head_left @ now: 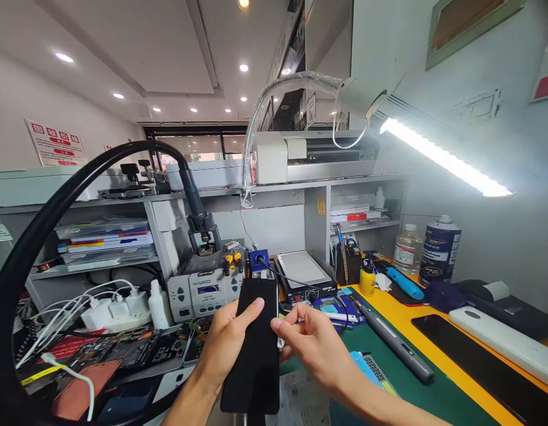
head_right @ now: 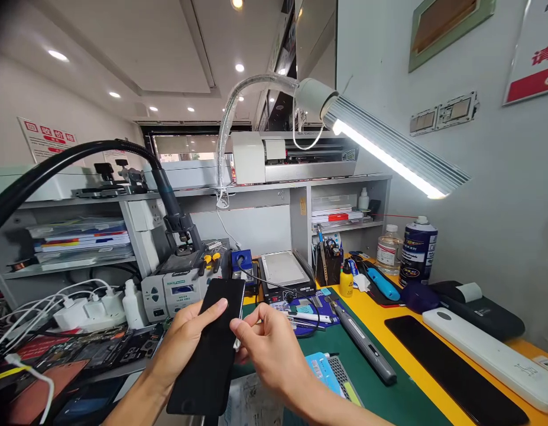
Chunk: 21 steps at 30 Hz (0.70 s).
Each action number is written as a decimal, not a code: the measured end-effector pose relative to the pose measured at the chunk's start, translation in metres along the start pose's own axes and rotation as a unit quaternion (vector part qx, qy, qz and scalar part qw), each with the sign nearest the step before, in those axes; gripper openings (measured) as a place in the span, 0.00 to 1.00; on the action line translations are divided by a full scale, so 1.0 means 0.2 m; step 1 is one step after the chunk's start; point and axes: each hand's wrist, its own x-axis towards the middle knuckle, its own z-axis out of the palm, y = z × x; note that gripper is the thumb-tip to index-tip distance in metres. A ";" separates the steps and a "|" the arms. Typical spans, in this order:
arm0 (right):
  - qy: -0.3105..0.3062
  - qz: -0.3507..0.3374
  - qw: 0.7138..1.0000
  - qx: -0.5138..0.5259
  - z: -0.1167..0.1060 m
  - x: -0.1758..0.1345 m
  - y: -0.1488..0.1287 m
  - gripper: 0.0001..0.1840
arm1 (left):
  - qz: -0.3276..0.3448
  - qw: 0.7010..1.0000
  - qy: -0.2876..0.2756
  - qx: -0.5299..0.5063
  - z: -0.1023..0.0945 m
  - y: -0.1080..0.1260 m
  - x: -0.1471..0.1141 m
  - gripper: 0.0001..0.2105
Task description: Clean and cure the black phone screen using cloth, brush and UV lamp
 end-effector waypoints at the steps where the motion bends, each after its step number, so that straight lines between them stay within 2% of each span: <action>1: -0.008 0.003 1.000 -0.008 0.01 -0.02 0.01 0.24 | 0.001 1.000 0.015 -0.005 -0.01 0.00 0.01 0.17; 5: -0.051 -0.005 0.996 -0.073 0.04 -0.09 0.05 0.21 | 0.016 0.996 0.084 -0.019 -0.04 0.03 0.02 0.21; 8: -0.108 -0.032 0.986 -0.122 0.04 -0.13 0.07 0.20 | 0.022 0.992 0.119 -0.023 -0.08 0.03 0.02 0.23; 10: -0.150 -0.028 0.981 -0.115 0.04 -0.15 0.05 0.20 | 0.020 0.991 0.127 -0.025 -0.09 0.03 0.03 0.24; 12: -0.163 -0.002 0.985 -0.065 0.03 -0.15 0.00 0.22 | 0.018 0.992 0.122 -0.027 -0.08 0.02 0.03 0.23; 15: -0.101 0.009 0.995 0.010 -0.01 -0.10 -0.10 0.23 | 0.013 0.997 0.068 -0.036 -0.04 0.02 0.01 0.21; 18: -0.004 -0.060 0.998 -0.007 -0.09 -0.01 -0.16 0.22 | 0.007 0.998 -0.017 -0.056 0.02 0.02 -0.02 0.21; 21: 0.064 -0.112 0.991 -0.029 -0.17 0.07 -0.18 0.21 | -0.002 0.995 -0.073 -0.064 0.08 0.01 -0.05 0.22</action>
